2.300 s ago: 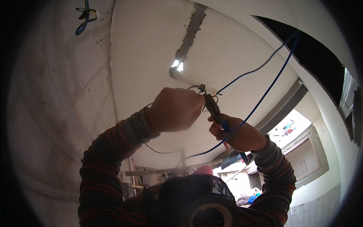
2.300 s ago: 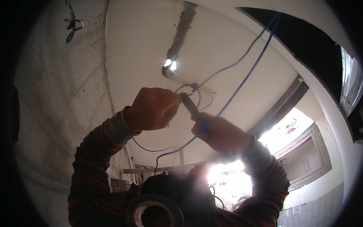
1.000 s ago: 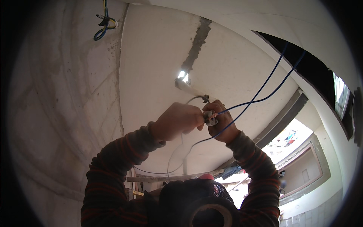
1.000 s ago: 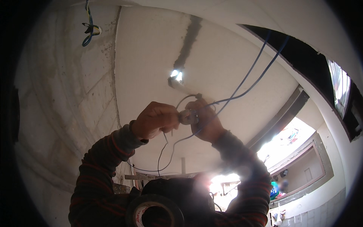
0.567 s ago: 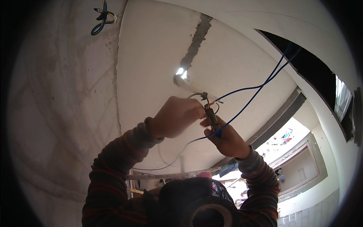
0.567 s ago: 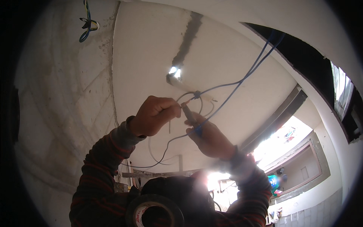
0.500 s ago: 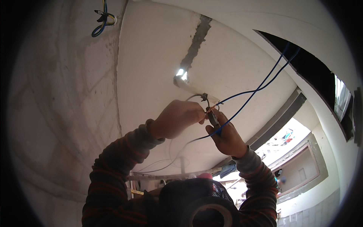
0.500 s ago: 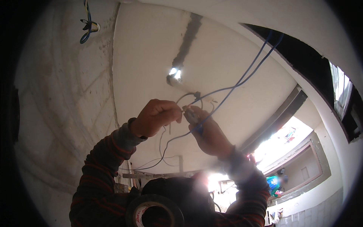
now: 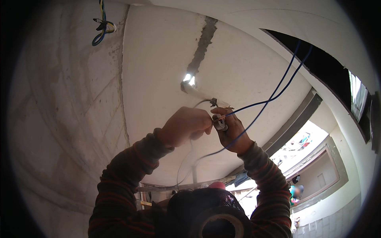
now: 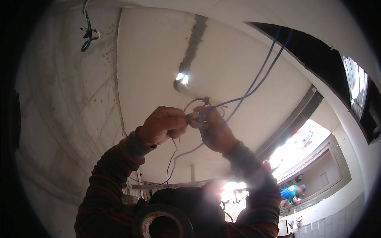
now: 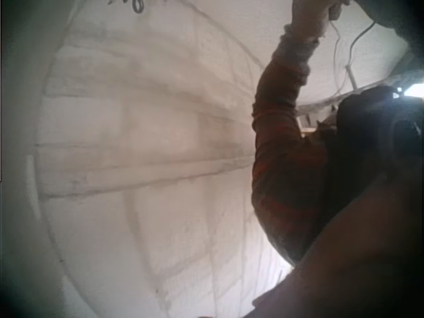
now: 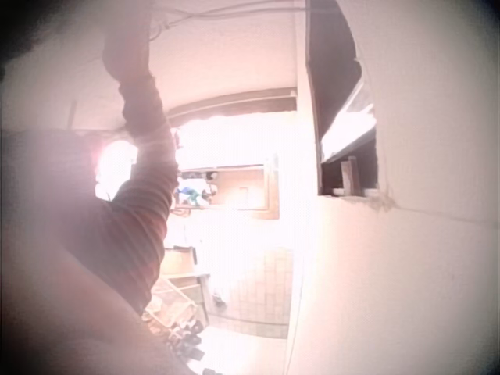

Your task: The person strips the insulation from blue electrical wires using pliers, twists the exposed copper strands together, and secures the connection with electrical tape. The person repeats this process for multiple wire pairs.

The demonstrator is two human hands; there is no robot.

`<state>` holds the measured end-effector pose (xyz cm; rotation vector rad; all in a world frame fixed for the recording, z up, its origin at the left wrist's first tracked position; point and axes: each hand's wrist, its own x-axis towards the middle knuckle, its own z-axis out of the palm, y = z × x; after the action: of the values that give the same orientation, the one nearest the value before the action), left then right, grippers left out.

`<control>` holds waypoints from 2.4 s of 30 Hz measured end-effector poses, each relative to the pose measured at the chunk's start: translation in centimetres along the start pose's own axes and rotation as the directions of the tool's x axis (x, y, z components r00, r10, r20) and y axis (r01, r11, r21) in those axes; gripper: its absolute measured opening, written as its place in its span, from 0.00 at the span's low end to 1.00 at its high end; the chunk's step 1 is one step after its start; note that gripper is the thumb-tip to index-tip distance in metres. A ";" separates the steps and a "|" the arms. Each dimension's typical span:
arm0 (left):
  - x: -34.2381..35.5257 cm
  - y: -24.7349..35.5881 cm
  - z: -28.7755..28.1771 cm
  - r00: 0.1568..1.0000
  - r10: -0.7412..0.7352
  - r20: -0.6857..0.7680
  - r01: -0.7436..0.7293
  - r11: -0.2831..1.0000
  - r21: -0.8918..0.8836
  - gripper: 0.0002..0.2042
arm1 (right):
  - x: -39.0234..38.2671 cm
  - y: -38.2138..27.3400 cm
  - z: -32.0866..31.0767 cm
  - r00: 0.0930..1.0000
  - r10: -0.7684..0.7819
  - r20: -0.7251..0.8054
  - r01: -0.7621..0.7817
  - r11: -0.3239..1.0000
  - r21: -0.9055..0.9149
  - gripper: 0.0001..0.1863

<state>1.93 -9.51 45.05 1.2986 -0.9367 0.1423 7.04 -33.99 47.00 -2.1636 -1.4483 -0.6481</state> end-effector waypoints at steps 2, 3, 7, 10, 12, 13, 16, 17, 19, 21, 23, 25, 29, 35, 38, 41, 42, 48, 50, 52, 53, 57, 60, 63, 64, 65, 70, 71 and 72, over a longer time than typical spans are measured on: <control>-0.1 -0.2 -0.3 1.000 -0.011 -0.007 0.012 0.999 0.050 0.11 | -0.4 -0.1 0.2 0.998 0.063 -0.023 -0.061 0.996 0.067 0.24; -0.1 -0.3 -0.3 0.999 0.036 0.005 -0.037 0.997 0.074 0.11 | -0.6 -0.2 0.4 0.995 0.096 -0.031 -0.092 0.990 0.102 0.21; 0.0 -1.0 -0.1 0.999 -0.033 -0.042 0.031 0.998 -0.047 0.11 | -0.7 0.2 1.0 0.991 -0.089 -0.099 0.085 0.995 -0.048 0.30; 0.0 -1.3 -0.3 1.000 -0.012 -0.026 0.012 1.000 -0.008 0.12 | -0.4 0.1 1.2 0.994 -0.047 -0.102 0.047 0.999 0.005 0.29; -0.1 -1.4 -0.7 0.999 0.045 -0.019 -0.042 0.988 0.147 0.12 | -0.5 -0.5 1.1 0.987 0.160 0.000 -0.159 0.977 0.145 0.28; 0.0 -1.4 -0.9 0.996 0.086 -0.018 -0.079 0.970 0.232 0.12 | -0.7 -1.1 1.0 0.983 0.183 0.020 -0.184 0.971 0.155 0.27; 0.2 -1.3 -1.2 0.954 0.299 0.002 -0.262 0.832 0.489 0.12 | -1.9 -2.8 0.4 0.928 0.359 0.103 -0.371 0.915 0.156 0.27; 0.5 -1.2 -1.2 0.925 0.380 0.026 -0.330 0.766 0.552 0.11 | -2.2 -3.2 0.1 0.909 0.389 0.152 -0.411 0.898 0.161 0.27; 0.4 -0.6 -1.1 0.924 0.382 0.018 -0.315 0.733 0.604 0.11 | -2.5 -3.2 -0.1 0.927 0.353 0.130 -0.370 0.918 0.145 0.28; -0.3 0.2 -0.8 0.973 0.225 -0.058 -0.150 0.800 0.581 0.11 | -2.3 -2.5 -0.3 0.979 0.205 -0.001 -0.204 0.975 0.089 0.31; -0.7 0.9 -0.2 0.972 0.188 -0.140 -0.079 0.825 0.559 0.10 | -1.9 -1.7 -0.6 0.975 0.220 -0.010 -0.219 0.973 0.066 0.33; -0.5 1.1 0.3 0.951 0.240 -0.196 -0.085 0.811 0.579 0.10 | -1.6 -1.1 -0.9 0.976 0.216 -0.008 -0.215 0.975 0.050 0.35; -0.1 1.3 1.0 0.883 0.391 -0.261 -0.143 0.752 0.643 0.11 | -0.8 -1.1 -1.5 0.982 0.188 0.018 -0.189 0.980 0.062 0.37; -1.0 2.1 0.7 0.917 0.292 -0.270 -0.050 0.758 0.650 0.11 | 0.7 -0.6 -1.4 0.991 0.129 0.022 -0.129 0.992 0.000 0.38; -1.0 2.2 0.1 0.930 0.273 -0.246 -0.066 0.783 0.618 0.12 | 1.1 0.0 -1.2 0.993 0.113 0.040 -0.113 0.994 -0.008 0.38; -0.9 2.2 -0.3 0.963 0.189 -0.190 -0.048 0.819 0.572 0.13 | 1.4 0.1 -1.0 0.999 0.046 0.017 -0.046 0.999 0.020 0.36; -0.9 2.3 -0.4 0.975 0.145 -0.167 -0.028 0.830 0.557 0.13 | 1.6 0.0 -1.0 1.000 0.009 0.002 -0.009 0.999 0.032 0.36; -0.8 3.4 -1.0 0.988 0.109 -0.111 -0.018 0.790 0.612 0.11 | 1.8 -0.9 -2.0 0.998 0.039 0.054 -0.036 0.998 -0.052 0.24; -0.7 3.5 -1.0 0.976 0.213 -0.047 -0.118 0.696 0.708 0.08 | 1.7 -1.2 -2.1 0.998 0.040 0.051 -0.037 0.997 -0.062 0.22; -0.6 3.2 -1.0 0.945 0.327 0.025 -0.223 0.586 0.779 0.06 | 1.6 -1.4 -2.2 0.996 0.058 0.068 -0.054 0.997 -0.057 0.21; -0.5 3.0 -0.9 0.923 0.378 0.064 -0.272 0.525 0.806 0.06 | 1.5 -1.4 -2.2 0.993 0.079 0.087 -0.075 0.996 -0.051 0.21; -0.7 2.2 -0.3 0.901 0.428 0.068 -0.294 0.489 0.821 0.06 | 1.0 -1.2 -2.4 0.979 0.150 0.136 -0.151 0.989 -0.009 0.24; -1.0 1.5 0.6 0.925 0.372 -0.075 -0.220 0.688 0.692 0.07 | 0.3 -0.7 -2.6 0.979 0.178 0.097 -0.175 0.984 -0.040 0.30; -1.0 0.7 1.4 0.903 0.406 -0.138 -0.213 0.705 0.677 0.08 | -0.5 0.0 -2.4 0.969 0.218 0.119 -0.227 0.972 0.067 0.36; -1.1 0.5 1.5 0.907 0.398 -0.139 -0.204 0.703 0.681 0.08 | -0.7 0.2 -2.3 0.975 0.184 0.123 -0.195 0.977 0.084 0.36; -1.1 0.3 1.5 0.911 0.389 -0.138 -0.196 0.702 0.684 0.08 | -0.9 0.4 -2.1 0.977 0.172 0.128 -0.184 0.979 0.090 0.37; -1.4 -0.5 2.0 0.900 0.406 -0.158 -0.202 0.709 0.675 0.08 | -1.2 0.9 -1.9 0.982 0.108 0.155 -0.119 0.991 0.065 0.36; -1.5 -0.5 2.2 0.901 0.402 -0.166 -0.194 0.713 0.674 0.08 | -1.2 0.7 -2.0 0.980 0.123 0.158 -0.134 0.989 0.060 0.36; -1.6 -0.6 2.4 0.901 0.397 -0.174 -0.185 0.716 0.673 0.08 | -1.1 0.5 -1.9 0.979 0.137 0.154 -0.146 0.988 0.048 0.35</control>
<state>0.09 -11.13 43.50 1.6799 -0.8420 0.9765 6.88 -36.09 47.82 -2.2852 -1.3528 -0.3946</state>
